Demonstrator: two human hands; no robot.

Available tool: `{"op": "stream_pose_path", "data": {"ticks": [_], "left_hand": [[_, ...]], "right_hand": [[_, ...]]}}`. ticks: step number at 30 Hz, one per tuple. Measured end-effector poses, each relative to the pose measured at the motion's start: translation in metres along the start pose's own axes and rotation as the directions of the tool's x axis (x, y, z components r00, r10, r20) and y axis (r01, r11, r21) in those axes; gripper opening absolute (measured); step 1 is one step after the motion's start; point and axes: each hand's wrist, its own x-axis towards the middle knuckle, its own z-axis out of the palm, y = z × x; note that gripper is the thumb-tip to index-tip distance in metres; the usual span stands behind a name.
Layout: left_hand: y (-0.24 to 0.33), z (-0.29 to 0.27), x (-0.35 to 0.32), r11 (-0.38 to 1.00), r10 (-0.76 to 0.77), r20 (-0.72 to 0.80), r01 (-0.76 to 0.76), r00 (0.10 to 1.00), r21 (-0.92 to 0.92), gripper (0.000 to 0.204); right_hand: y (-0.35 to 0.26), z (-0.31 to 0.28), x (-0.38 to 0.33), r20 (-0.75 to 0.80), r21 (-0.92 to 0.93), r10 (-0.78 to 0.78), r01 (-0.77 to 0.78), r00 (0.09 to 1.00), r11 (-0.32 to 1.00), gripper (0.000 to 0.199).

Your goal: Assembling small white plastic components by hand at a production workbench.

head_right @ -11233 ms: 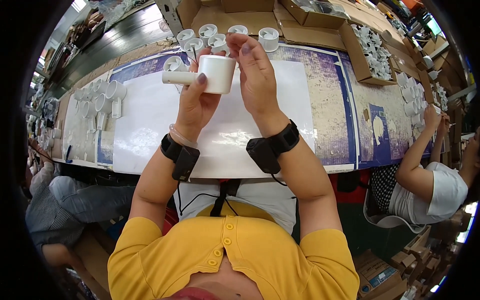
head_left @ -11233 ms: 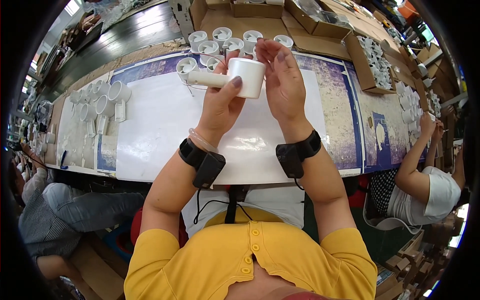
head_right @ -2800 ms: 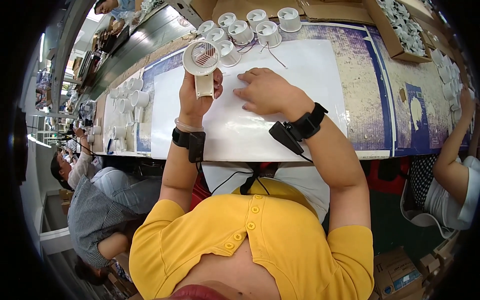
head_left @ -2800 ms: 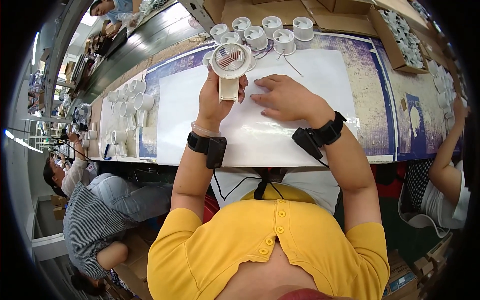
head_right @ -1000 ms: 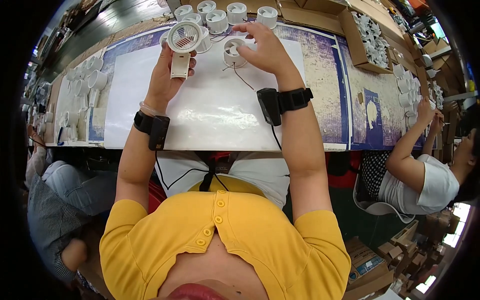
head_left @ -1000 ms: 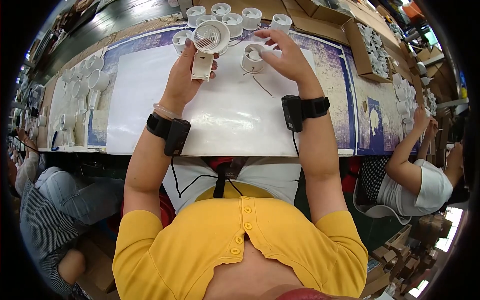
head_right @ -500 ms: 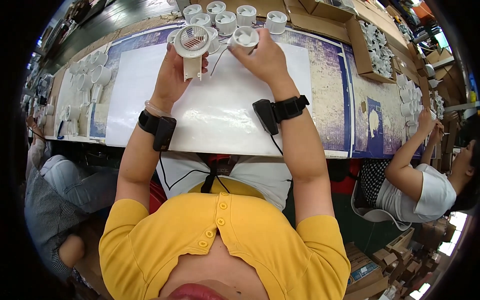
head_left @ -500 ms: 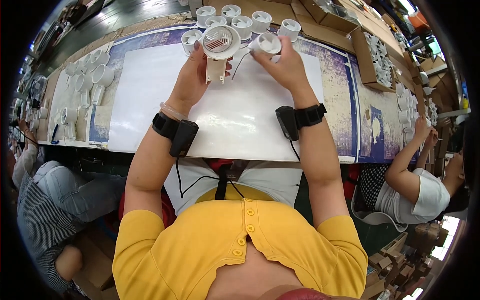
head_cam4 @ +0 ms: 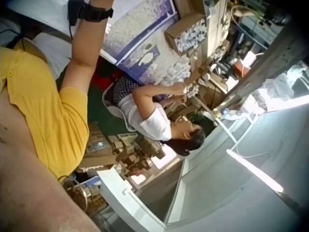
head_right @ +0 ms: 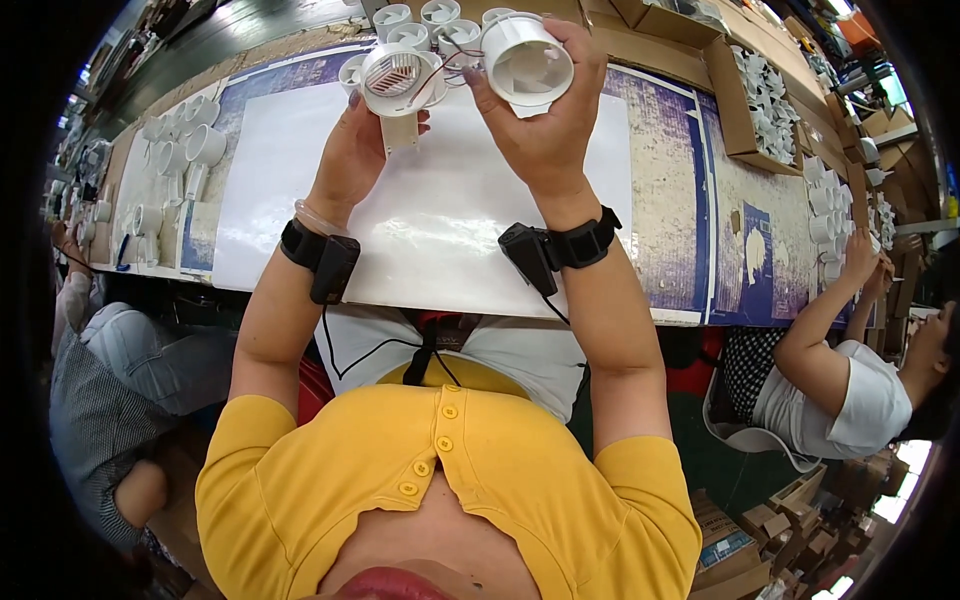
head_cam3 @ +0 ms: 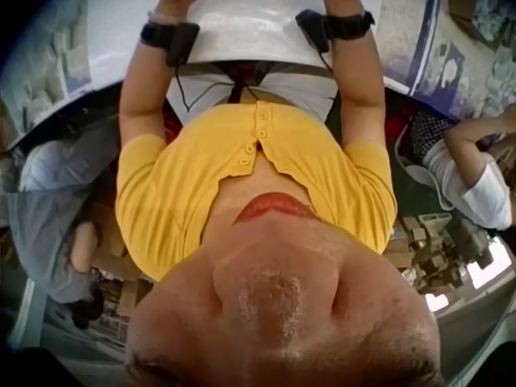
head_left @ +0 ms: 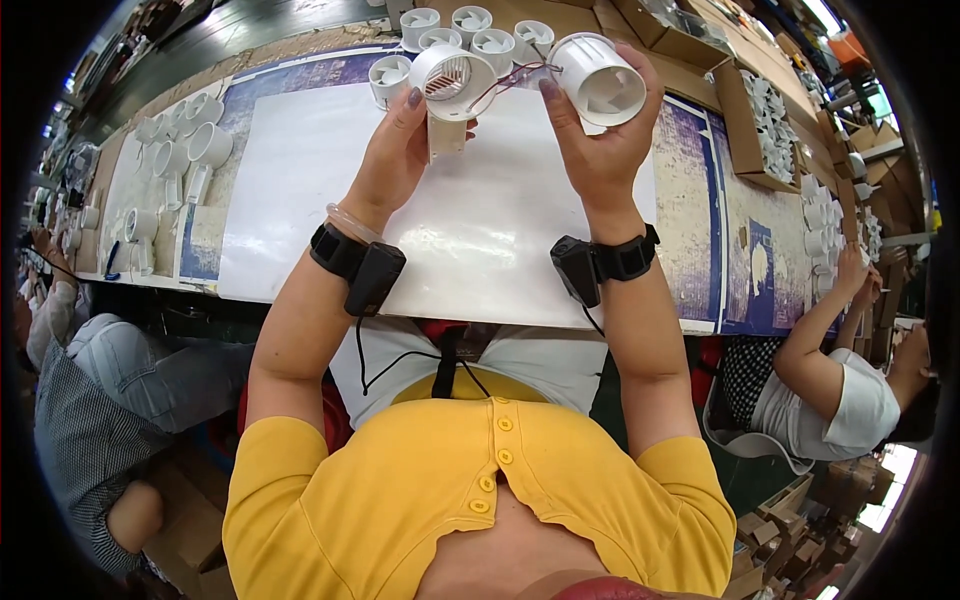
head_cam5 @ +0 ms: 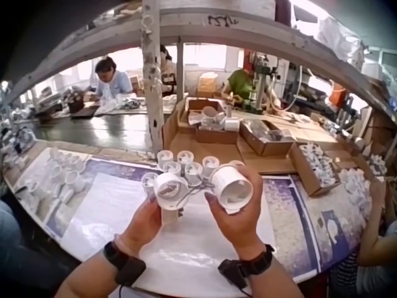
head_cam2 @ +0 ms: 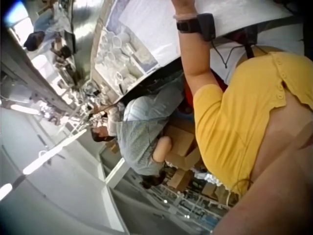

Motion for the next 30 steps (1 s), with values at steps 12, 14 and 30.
{"op": "stream_pose_path", "data": {"ticks": [12,14,30], "left_hand": [[0.001,-0.001,-0.002,0.999,-0.029,0.058,0.031,0.998,-0.032,0.055],[0.001,-0.001,-0.001,0.999,-0.032,0.061,0.034,0.998,-0.038,0.055],[-0.005,0.001,0.002,0.993,-0.056,-0.055,0.061,0.997,0.102,0.042]], "right_hand": [[-0.011,0.0,0.001,0.152,-0.098,-0.149,0.165,0.977,0.982,0.071],[-0.014,0.003,0.0,0.167,-0.099,-0.151,0.169,0.974,0.981,0.07],[-0.02,0.006,-0.004,0.369,-0.22,0.092,-0.009,0.925,0.975,0.068]]}}
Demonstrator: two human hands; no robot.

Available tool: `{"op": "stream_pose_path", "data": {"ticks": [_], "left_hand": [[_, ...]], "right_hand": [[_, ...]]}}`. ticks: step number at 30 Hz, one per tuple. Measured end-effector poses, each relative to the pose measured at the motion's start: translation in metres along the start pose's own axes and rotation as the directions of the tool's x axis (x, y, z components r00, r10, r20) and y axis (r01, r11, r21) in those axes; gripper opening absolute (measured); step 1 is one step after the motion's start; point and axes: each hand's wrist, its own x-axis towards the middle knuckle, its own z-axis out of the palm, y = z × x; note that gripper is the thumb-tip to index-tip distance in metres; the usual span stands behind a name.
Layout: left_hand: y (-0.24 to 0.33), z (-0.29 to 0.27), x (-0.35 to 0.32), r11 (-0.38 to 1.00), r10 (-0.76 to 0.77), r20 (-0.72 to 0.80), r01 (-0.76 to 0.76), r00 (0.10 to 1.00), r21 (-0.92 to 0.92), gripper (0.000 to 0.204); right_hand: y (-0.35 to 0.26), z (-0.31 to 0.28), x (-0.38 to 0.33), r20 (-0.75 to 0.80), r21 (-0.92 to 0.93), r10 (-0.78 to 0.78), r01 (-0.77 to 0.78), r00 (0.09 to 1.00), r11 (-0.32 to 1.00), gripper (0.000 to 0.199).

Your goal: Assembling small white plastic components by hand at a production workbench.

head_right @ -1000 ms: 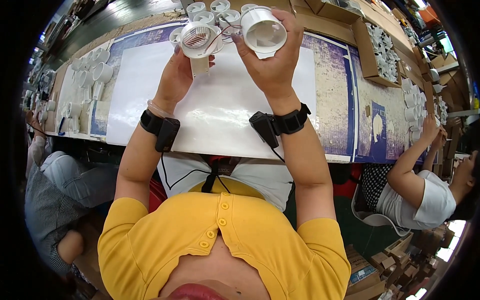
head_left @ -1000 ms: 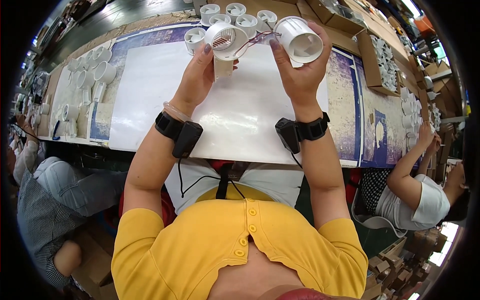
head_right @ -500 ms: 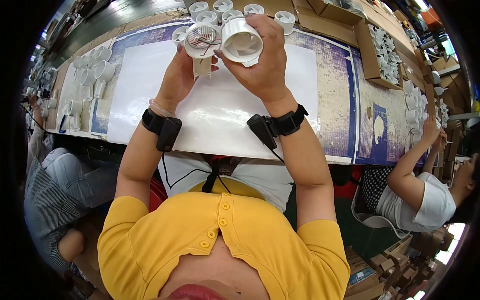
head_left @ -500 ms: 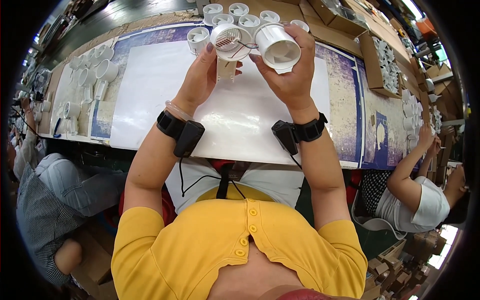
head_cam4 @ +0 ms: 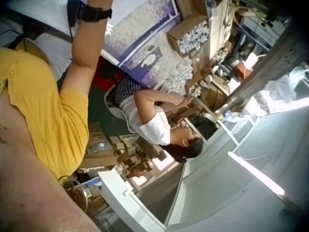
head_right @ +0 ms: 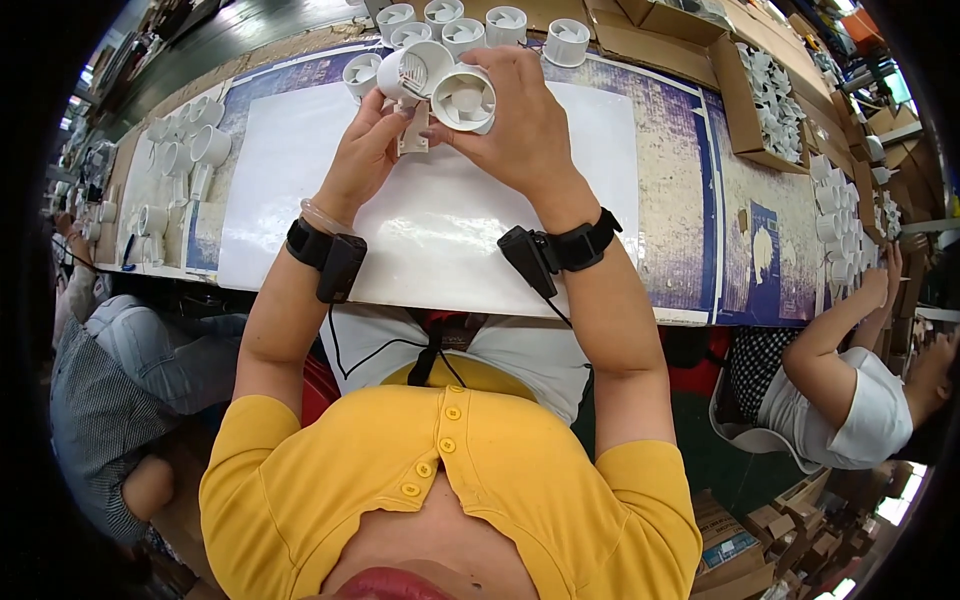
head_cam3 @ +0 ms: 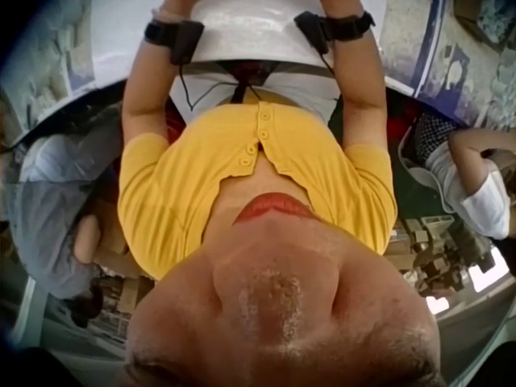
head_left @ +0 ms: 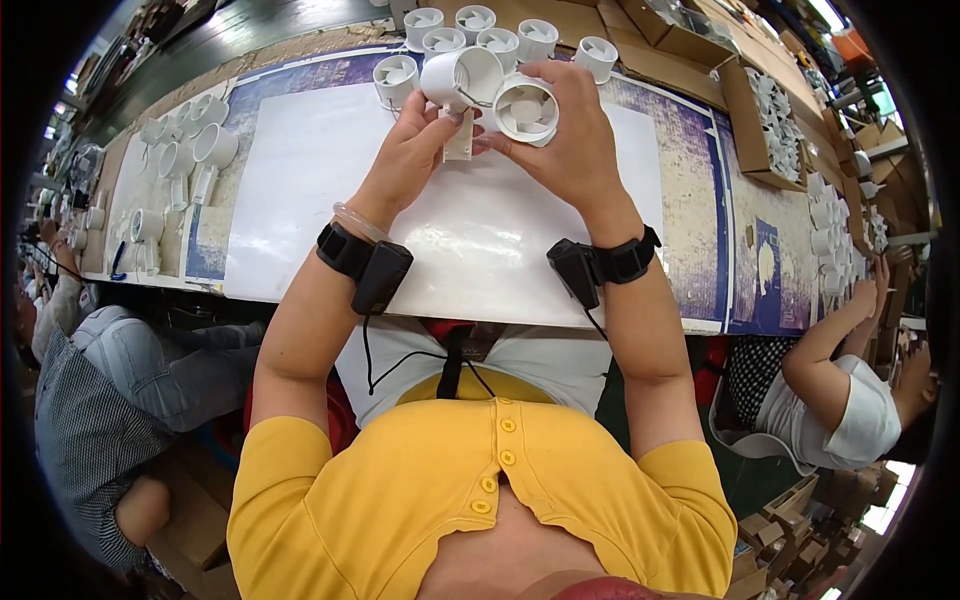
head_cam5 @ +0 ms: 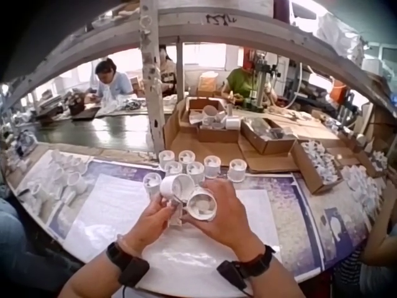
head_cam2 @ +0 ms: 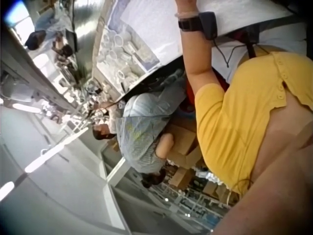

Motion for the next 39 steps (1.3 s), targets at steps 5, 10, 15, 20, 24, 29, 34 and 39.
{"op": "stream_pose_path", "data": {"ticks": [5,10,15,20,24,29,34,39], "left_hand": [[0.001,0.004,-0.003,0.977,-0.101,-0.08,0.114,0.992,0.178,0.04],[-0.004,0.001,-0.002,0.927,-0.121,-0.018,0.119,0.993,0.355,0.041],[-0.003,0.006,-0.002,0.891,-0.139,-0.02,0.134,0.99,0.434,0.041],[-0.002,0.007,-0.003,0.901,-0.138,-0.054,0.148,0.989,0.407,0.044],[-0.004,0.006,-0.002,0.902,-0.124,-0.05,0.133,0.991,0.412,0.046],[-0.009,0.002,-0.001,0.921,-0.111,-0.029,0.113,0.993,0.372,0.05],[-0.008,0.001,-0.002,0.941,-0.087,-0.014,0.087,0.996,0.326,0.052],[-0.01,0.001,-0.001,0.95,-0.058,0.008,0.052,0.998,0.308,0.052]], "right_hand": [[0.003,-0.018,-0.001,0.298,-0.052,0.134,-0.124,0.945,0.991,0.068],[0.016,-0.033,-0.006,0.509,-0.132,0.234,-0.194,0.828,0.972,0.07],[0.027,-0.038,-0.006,0.545,-0.053,0.167,-0.165,0.821,0.985,0.07],[0.024,-0.03,-0.003,0.426,-0.018,0.037,-0.032,0.904,0.999,0.049],[0.016,-0.017,-0.002,0.399,-0.013,0.176,-0.186,0.9,0.982,0.032],[0.005,-0.011,-0.003,0.381,-0.055,0.436,-0.451,0.815,0.891,0.025],[0.006,-0.003,-0.007,0.349,-0.098,0.443,-0.438,0.826,0.894,0.024],[0.005,0.004,-0.01,0.275,0.001,0.43,-0.447,0.86,0.895,0.023]]}}
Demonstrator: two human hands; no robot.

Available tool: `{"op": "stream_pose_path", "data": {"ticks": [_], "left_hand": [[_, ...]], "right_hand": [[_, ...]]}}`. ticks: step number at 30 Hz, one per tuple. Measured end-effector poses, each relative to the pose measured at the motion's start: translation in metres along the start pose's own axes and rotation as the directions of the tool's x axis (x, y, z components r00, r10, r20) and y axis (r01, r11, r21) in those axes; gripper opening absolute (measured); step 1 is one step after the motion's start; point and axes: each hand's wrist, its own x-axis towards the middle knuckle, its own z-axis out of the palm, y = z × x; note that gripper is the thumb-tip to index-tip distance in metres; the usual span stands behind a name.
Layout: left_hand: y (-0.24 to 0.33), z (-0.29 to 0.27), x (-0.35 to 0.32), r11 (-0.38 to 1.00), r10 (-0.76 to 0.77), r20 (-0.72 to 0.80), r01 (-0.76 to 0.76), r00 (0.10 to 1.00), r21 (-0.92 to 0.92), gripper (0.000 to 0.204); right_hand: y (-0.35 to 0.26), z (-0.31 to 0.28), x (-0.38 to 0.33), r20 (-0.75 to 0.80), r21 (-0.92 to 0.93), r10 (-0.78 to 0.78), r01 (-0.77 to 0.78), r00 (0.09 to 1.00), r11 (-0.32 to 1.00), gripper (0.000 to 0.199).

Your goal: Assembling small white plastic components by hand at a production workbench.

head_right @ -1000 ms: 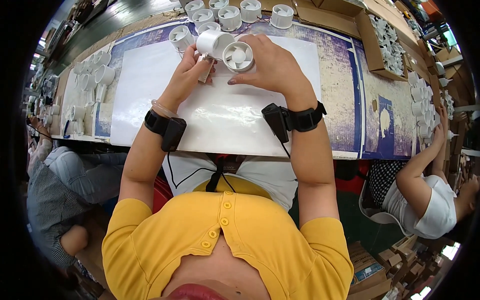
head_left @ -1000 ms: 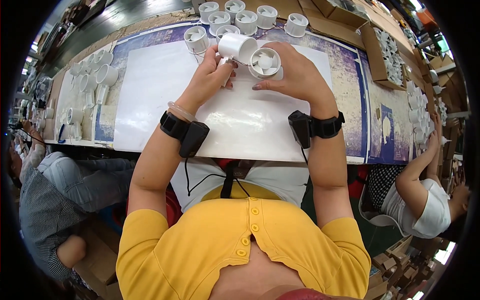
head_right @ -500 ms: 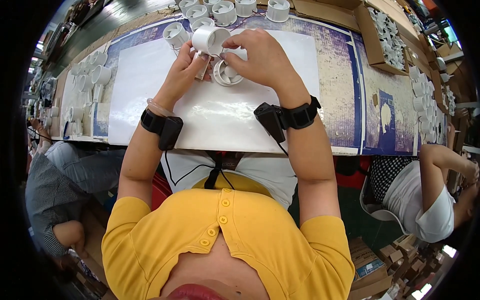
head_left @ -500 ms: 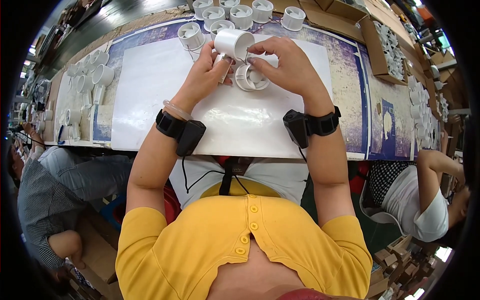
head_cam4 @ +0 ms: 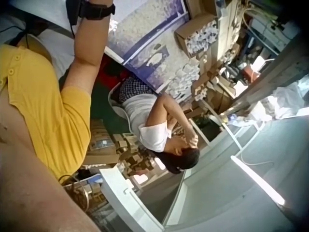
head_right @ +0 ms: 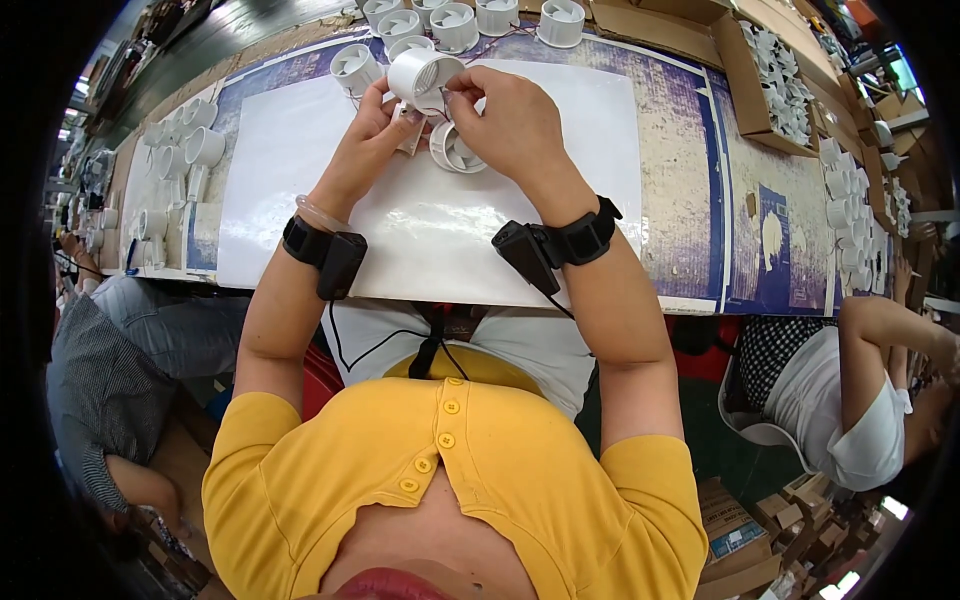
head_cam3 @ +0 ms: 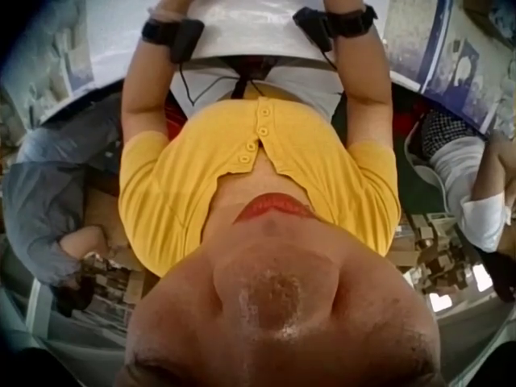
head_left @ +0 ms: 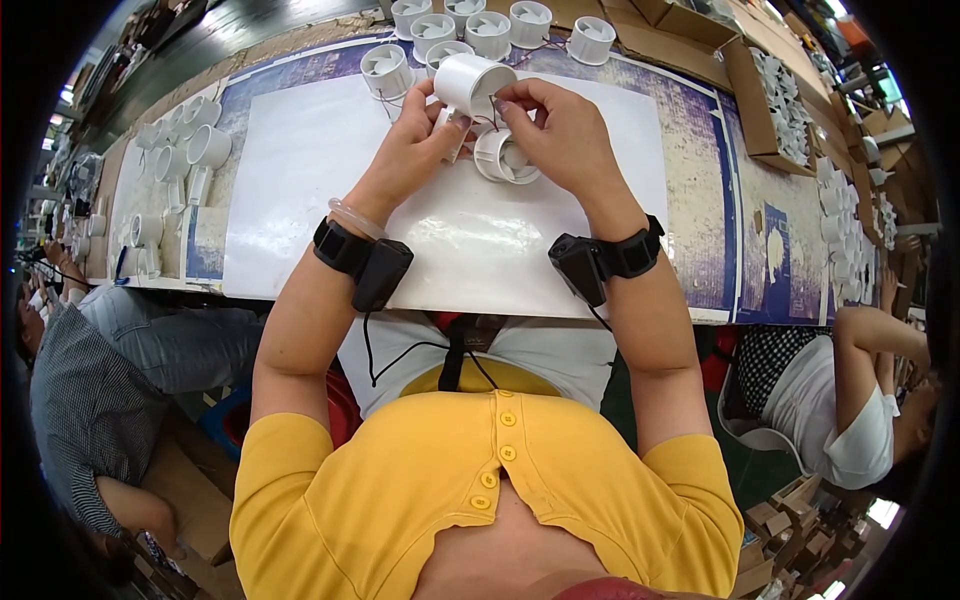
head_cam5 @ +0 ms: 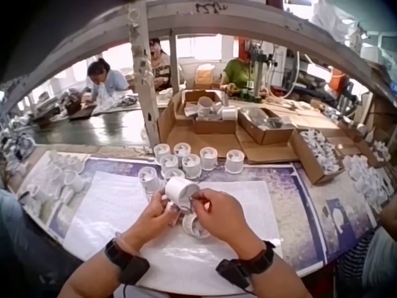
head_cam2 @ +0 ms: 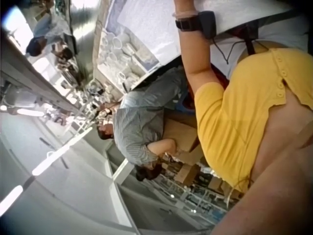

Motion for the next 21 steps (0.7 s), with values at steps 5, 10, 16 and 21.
{"op": "stream_pose_path", "data": {"ticks": [5,10,16,21], "left_hand": [[-0.003,-0.002,0.002,0.998,0.04,0.009,-0.041,0.999,0.044,0.052],[-0.005,-0.002,0.003,0.996,0.09,-0.003,-0.09,0.996,0.026,0.052],[0.0,-0.001,0.002,0.996,0.084,-0.002,-0.084,0.996,-0.023,0.053],[-0.001,-0.006,0.002,0.987,0.052,0.041,-0.045,0.998,-0.151,0.052]], "right_hand": [[-0.01,0.006,-0.004,-0.017,0.044,-0.036,0.036,0.999,0.998,0.022],[-0.013,0.012,-0.004,-0.083,0.084,-0.027,0.034,0.996,0.996,0.022],[-0.013,0.013,-0.005,-0.08,0.086,-0.042,0.049,0.996,0.995,0.02],[-0.014,0.009,-0.007,-0.172,-0.178,-0.304,0.273,0.937,0.945,0.016]]}}
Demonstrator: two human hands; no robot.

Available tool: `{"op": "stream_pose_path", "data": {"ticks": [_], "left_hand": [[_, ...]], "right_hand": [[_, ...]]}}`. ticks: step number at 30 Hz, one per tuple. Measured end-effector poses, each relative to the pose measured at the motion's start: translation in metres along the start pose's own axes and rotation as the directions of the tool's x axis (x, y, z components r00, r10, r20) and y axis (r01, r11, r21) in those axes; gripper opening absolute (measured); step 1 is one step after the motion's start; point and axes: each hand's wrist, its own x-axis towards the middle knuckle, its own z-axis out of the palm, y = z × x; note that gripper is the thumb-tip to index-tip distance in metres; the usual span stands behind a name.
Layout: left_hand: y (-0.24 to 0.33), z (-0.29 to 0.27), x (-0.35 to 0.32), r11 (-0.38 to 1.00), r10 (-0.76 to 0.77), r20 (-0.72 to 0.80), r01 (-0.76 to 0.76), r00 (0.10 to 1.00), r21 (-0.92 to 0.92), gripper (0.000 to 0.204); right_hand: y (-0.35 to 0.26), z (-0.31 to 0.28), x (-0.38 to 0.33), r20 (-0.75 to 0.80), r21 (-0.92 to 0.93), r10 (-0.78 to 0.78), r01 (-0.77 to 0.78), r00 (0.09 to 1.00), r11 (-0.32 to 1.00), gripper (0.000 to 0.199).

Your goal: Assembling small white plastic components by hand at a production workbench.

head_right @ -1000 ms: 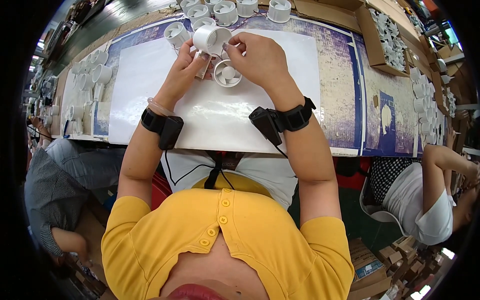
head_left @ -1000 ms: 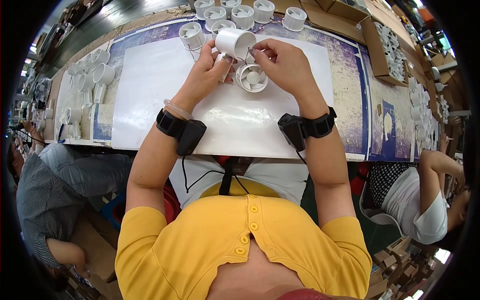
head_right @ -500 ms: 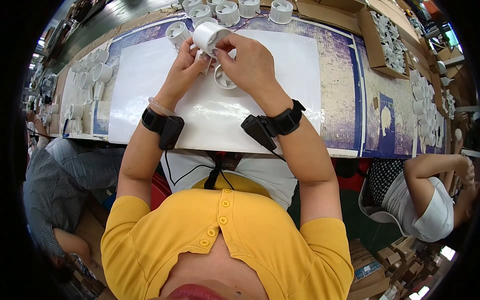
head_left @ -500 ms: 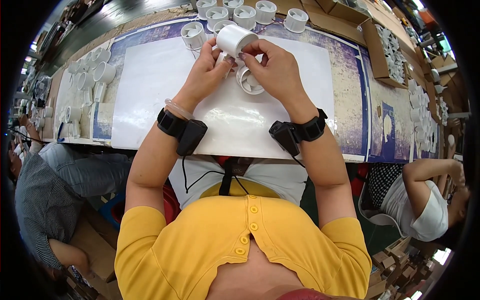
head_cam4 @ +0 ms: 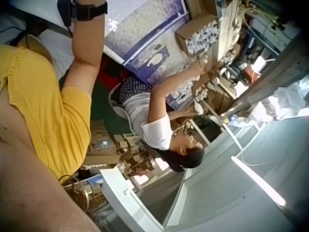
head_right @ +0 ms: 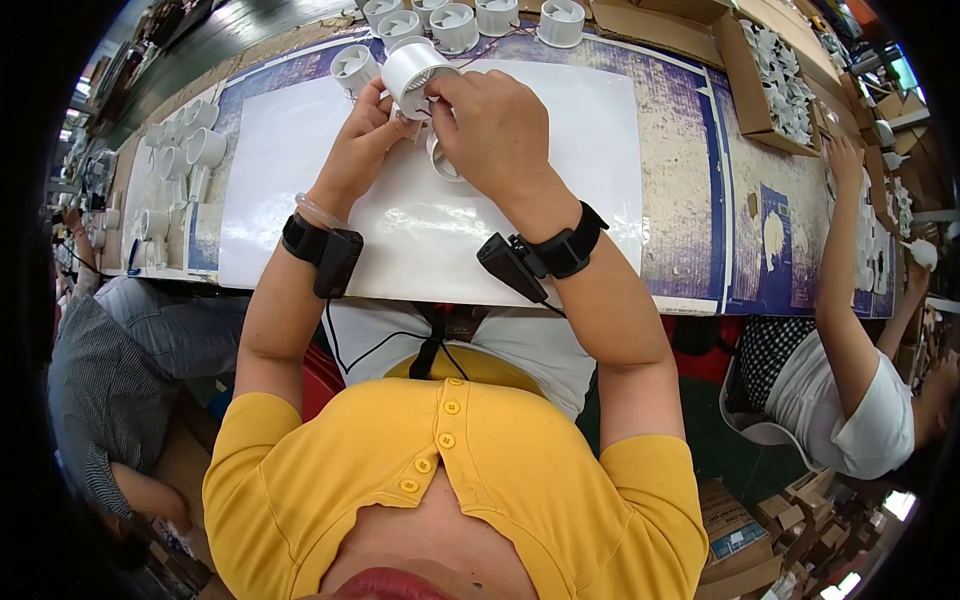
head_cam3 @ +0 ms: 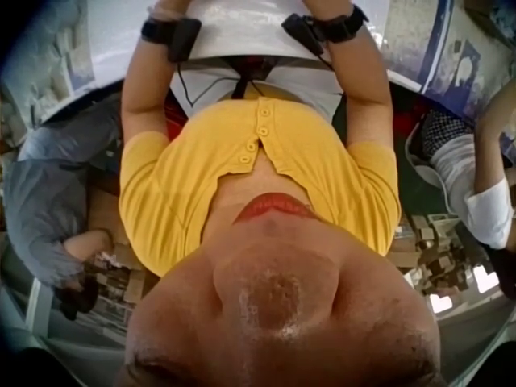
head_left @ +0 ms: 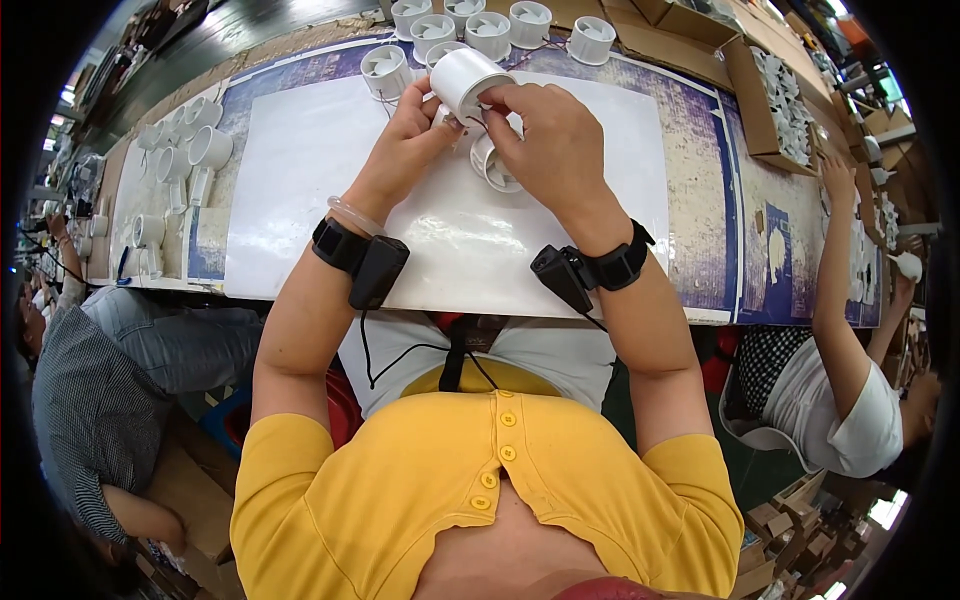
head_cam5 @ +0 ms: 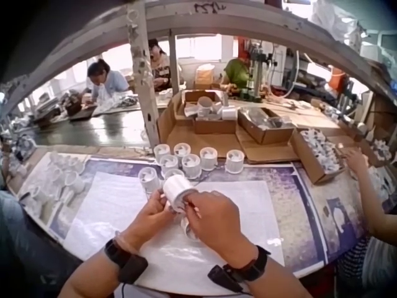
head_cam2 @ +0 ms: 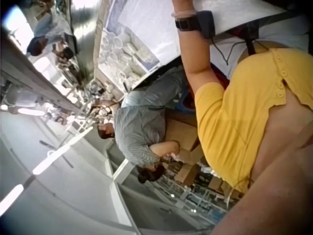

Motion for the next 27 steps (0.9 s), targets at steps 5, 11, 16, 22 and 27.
{"op": "stream_pose_path", "data": {"ticks": [5,11,16,22,27], "left_hand": [[0.0,0.0,-0.001,1.0,0.024,0.033,-0.024,0.999,0.008,0.051],[0.002,0.005,-0.001,0.997,0.045,0.032,-0.047,0.998,0.063,0.049],[0.002,0.004,-0.001,0.997,0.018,0.032,-0.02,0.999,0.077,0.048],[0.001,0.002,0.0,0.999,0.002,0.032,-0.004,0.999,0.053,0.047],[-0.001,0.0,0.0,0.999,0.036,0.059,-0.037,0.998,0.013,0.047]], "right_hand": [[-0.006,-0.004,0.002,0.027,-0.089,-0.142,0.143,0.99,0.986,0.013],[-0.002,0.001,0.0,0.015,-0.042,-0.093,0.093,0.996,0.995,0.01],[-0.002,0.002,-0.001,-0.018,-0.043,-0.115,0.114,0.993,0.993,0.01],[-0.007,-0.007,0.0,-0.02,-0.218,-0.176,0.167,0.984,0.961,0.013],[-0.009,-0.006,0.001,0.013,-0.252,-0.23,0.226,0.973,0.941,0.016]]}}
